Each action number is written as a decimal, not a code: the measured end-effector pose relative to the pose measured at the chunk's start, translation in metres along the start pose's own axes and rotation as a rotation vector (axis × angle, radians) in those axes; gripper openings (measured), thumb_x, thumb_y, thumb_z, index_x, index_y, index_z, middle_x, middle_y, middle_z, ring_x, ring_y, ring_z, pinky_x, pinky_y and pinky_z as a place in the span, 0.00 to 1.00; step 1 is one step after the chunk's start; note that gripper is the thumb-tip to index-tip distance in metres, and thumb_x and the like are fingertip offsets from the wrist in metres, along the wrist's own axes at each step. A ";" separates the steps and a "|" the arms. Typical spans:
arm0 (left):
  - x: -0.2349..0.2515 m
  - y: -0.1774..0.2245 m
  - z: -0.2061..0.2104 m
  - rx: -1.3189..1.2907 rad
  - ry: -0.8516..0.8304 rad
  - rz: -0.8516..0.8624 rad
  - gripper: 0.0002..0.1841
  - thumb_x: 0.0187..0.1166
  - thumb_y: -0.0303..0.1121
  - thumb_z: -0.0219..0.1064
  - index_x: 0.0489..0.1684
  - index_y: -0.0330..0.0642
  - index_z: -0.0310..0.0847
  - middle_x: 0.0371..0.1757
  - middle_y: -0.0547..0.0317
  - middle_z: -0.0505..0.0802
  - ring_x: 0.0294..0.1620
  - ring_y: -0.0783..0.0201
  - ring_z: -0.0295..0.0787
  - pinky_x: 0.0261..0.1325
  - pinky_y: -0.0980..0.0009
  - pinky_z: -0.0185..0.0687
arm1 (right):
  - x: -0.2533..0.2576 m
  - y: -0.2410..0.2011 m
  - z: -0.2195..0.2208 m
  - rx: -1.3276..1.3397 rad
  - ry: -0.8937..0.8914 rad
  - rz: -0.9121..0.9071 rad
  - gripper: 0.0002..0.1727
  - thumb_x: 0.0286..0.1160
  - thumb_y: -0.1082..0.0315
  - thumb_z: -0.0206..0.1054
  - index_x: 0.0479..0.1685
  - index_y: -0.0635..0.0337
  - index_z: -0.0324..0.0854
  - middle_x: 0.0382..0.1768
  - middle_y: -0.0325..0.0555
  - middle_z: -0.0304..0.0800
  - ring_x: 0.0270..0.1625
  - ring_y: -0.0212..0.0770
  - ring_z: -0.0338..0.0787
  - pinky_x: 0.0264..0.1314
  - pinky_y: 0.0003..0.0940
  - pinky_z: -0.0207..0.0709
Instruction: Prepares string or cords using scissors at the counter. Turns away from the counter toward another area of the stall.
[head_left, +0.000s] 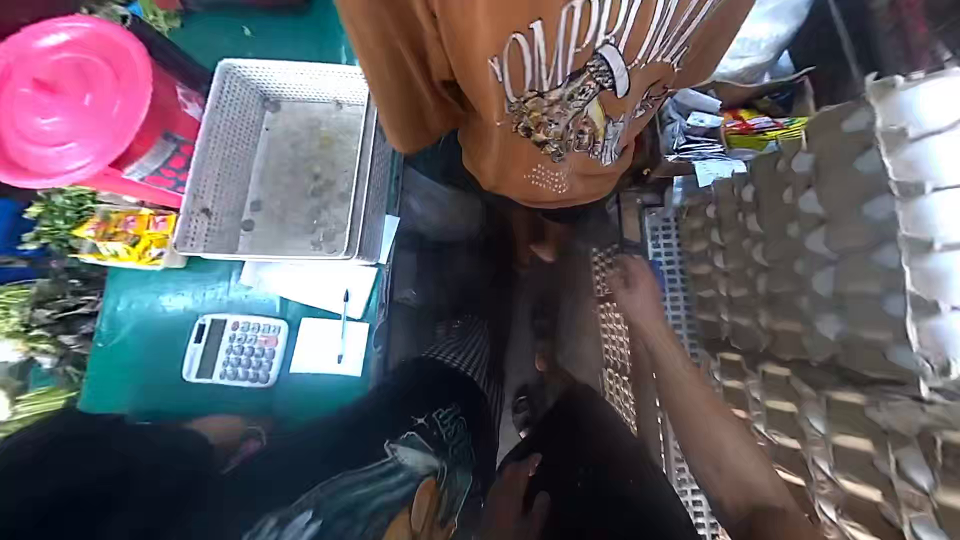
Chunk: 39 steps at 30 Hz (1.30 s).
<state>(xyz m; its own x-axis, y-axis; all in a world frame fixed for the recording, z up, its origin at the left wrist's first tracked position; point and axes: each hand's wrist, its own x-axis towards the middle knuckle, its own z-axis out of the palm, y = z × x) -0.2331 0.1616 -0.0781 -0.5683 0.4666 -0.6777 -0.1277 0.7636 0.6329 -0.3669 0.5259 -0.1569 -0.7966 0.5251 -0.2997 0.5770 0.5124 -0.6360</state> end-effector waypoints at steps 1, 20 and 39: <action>0.009 0.011 -0.006 0.017 0.007 -0.001 0.24 0.80 0.36 0.66 0.75 0.39 0.80 0.65 0.42 0.90 0.66 0.46 0.88 0.72 0.46 0.81 | 0.015 -0.003 -0.005 0.008 0.007 0.007 0.26 0.83 0.60 0.64 0.77 0.61 0.77 0.72 0.64 0.80 0.73 0.59 0.83 0.76 0.57 0.76; 0.133 0.082 -0.105 0.117 0.304 0.082 0.23 0.79 0.41 0.64 0.72 0.44 0.84 0.70 0.49 0.88 0.74 0.52 0.82 0.78 0.50 0.75 | 0.096 -0.016 0.024 0.004 -0.472 0.025 0.25 0.84 0.57 0.61 0.74 0.63 0.79 0.71 0.60 0.82 0.75 0.54 0.82 0.81 0.51 0.73; 0.561 0.184 -0.215 0.327 -0.303 0.219 0.26 0.85 0.44 0.63 0.78 0.43 0.77 0.78 0.42 0.82 0.81 0.45 0.76 0.83 0.44 0.68 | 0.078 0.026 -0.048 0.077 -0.049 0.826 0.28 0.93 0.49 0.46 0.64 0.63 0.82 0.48 0.60 0.91 0.51 0.56 0.91 0.59 0.62 0.81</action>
<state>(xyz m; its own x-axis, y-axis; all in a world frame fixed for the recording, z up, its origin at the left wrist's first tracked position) -0.7500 0.4682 -0.2609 -0.2850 0.7036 -0.6510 0.2579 0.7104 0.6549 -0.4049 0.6129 -0.1623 -0.1303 0.6805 -0.7211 0.9670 -0.0735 -0.2441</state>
